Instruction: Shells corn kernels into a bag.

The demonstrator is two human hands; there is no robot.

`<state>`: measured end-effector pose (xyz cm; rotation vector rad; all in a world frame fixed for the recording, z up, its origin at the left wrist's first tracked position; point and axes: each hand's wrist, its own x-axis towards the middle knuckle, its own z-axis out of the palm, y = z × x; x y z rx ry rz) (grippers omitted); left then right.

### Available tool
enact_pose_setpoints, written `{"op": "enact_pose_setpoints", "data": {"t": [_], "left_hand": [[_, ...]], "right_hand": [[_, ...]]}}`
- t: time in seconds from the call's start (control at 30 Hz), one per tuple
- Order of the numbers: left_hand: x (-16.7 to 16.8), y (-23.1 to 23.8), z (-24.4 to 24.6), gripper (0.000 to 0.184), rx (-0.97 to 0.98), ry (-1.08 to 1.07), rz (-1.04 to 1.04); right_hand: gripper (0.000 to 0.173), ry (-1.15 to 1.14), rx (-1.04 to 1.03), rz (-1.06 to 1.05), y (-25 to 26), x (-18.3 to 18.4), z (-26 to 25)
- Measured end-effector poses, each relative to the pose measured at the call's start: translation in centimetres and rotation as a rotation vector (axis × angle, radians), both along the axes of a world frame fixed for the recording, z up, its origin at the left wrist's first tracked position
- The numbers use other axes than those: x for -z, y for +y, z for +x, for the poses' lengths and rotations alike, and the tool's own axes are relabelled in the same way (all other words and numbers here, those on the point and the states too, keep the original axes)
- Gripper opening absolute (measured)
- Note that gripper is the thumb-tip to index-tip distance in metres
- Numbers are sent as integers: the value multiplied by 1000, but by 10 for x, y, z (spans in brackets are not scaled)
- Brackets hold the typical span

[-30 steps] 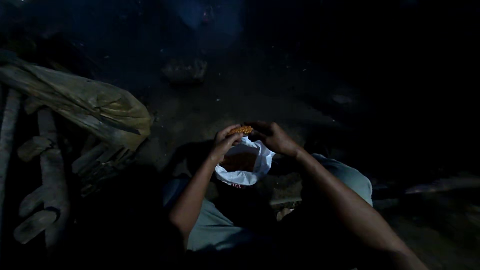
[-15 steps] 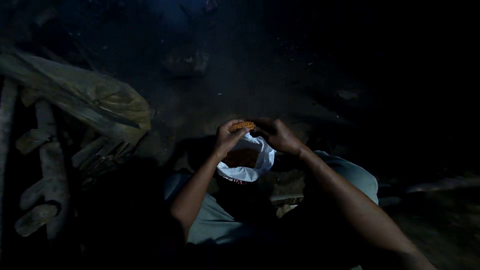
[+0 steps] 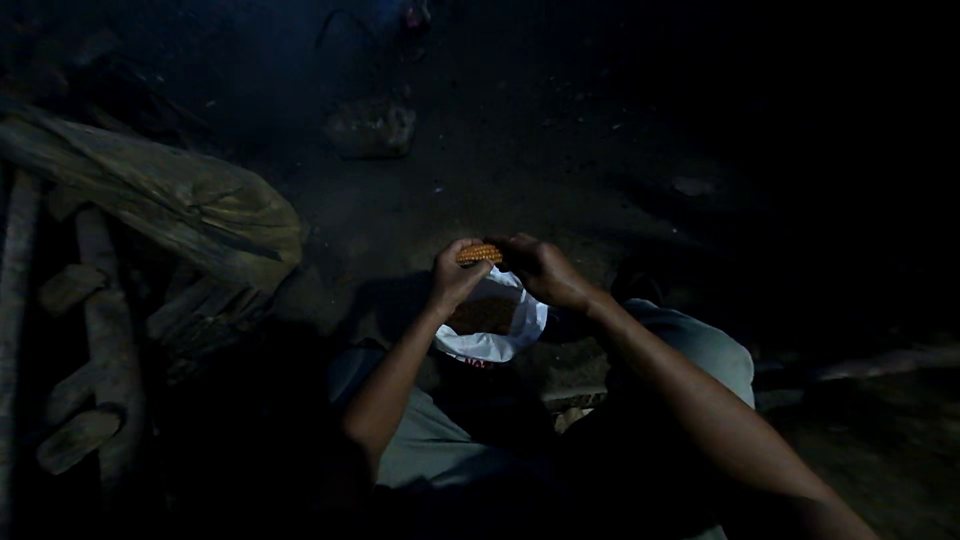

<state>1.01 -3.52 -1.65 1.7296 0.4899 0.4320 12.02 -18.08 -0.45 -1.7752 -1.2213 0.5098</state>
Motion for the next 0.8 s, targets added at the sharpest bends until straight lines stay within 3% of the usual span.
{"op": "enact_pose_setpoints", "data": {"t": [0.37, 0.5, 0.63, 0.8], "left_hand": [[3, -1, 1, 33, -5, 30, 9], [2, 13, -2, 41, 116, 47, -117], [-8, 20, -6, 31, 198, -10, -236], [-12, 27, -9, 29, 230, 3, -27]], "right_hand": [[45, -35, -17, -4, 2, 2, -1], [42, 166, -19, -79, -1, -7, 4], [38, 342, -33, -28, -4, -13, 8], [35, 324, -55, -39, -1, -9, 8]]}}
